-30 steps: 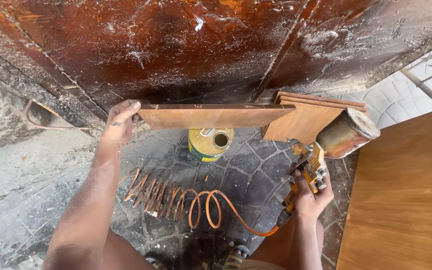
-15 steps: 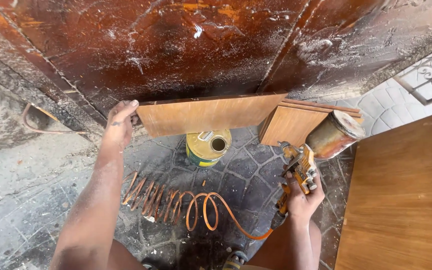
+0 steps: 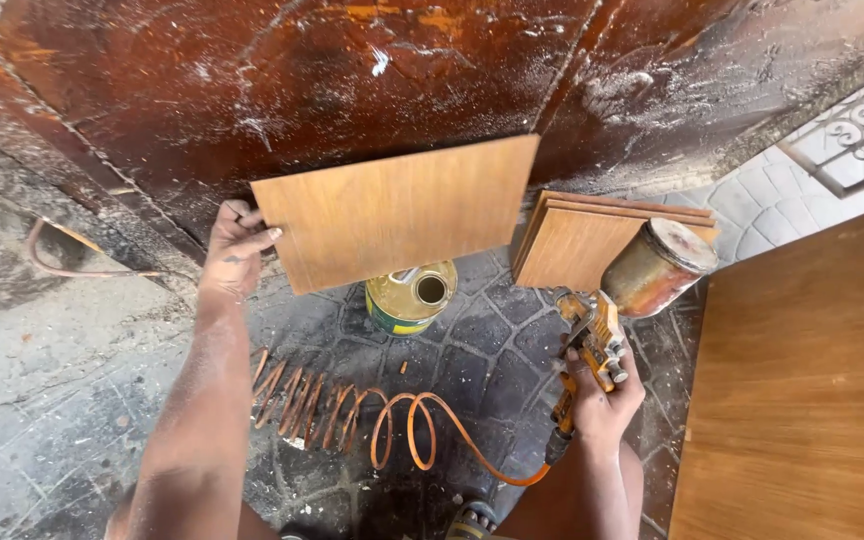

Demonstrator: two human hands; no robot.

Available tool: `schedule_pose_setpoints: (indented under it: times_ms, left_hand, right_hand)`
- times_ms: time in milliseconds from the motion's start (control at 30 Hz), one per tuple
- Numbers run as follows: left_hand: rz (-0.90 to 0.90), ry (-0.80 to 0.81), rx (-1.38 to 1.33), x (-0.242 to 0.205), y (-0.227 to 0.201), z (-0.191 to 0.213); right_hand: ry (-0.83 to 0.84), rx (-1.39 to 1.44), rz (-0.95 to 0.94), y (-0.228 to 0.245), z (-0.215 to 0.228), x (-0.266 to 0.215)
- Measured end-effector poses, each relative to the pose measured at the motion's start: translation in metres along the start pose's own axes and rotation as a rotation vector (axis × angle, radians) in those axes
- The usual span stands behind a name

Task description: Applying varnish to wooden boards using a pneumatic spray gun in a workshop environment.

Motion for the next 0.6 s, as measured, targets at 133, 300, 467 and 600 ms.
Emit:
schedule_pose_setpoints:
  times_ms: [133, 300, 467, 600]
  left_hand:
    - [0.051, -0.029, 0.081, 0.001, -0.002, 0.006]
    - [0.04, -0.135, 0.117, 0.009, 0.011, 0.019]
    - [0.101, -0.573, 0.325, 0.012, 0.008, -0.003]
    - [0.19, -0.656, 0.413, -0.025, -0.036, -0.06]
  right_hand:
    - [-0.016, -0.058, -0.004, -0.01, 0.003, -0.001]
    - [0.002, -0.019, -0.003, -0.016, -0.006, 0.001]
    - [-0.018, -0.048, 0.066, -0.035, -0.009, 0.021]
    - [0.002, -0.108, 0.238, 0.004, -0.027, 0.077]
Point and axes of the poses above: each hand's wrist, its own x-axis towards the middle knuckle, its own z-axis out of the back of the hand, y = z × x, the point moved 1 cm from there along x, towards the middle knuckle, and after that the axes turned 15 degrees about y, right-handed, at the moved point
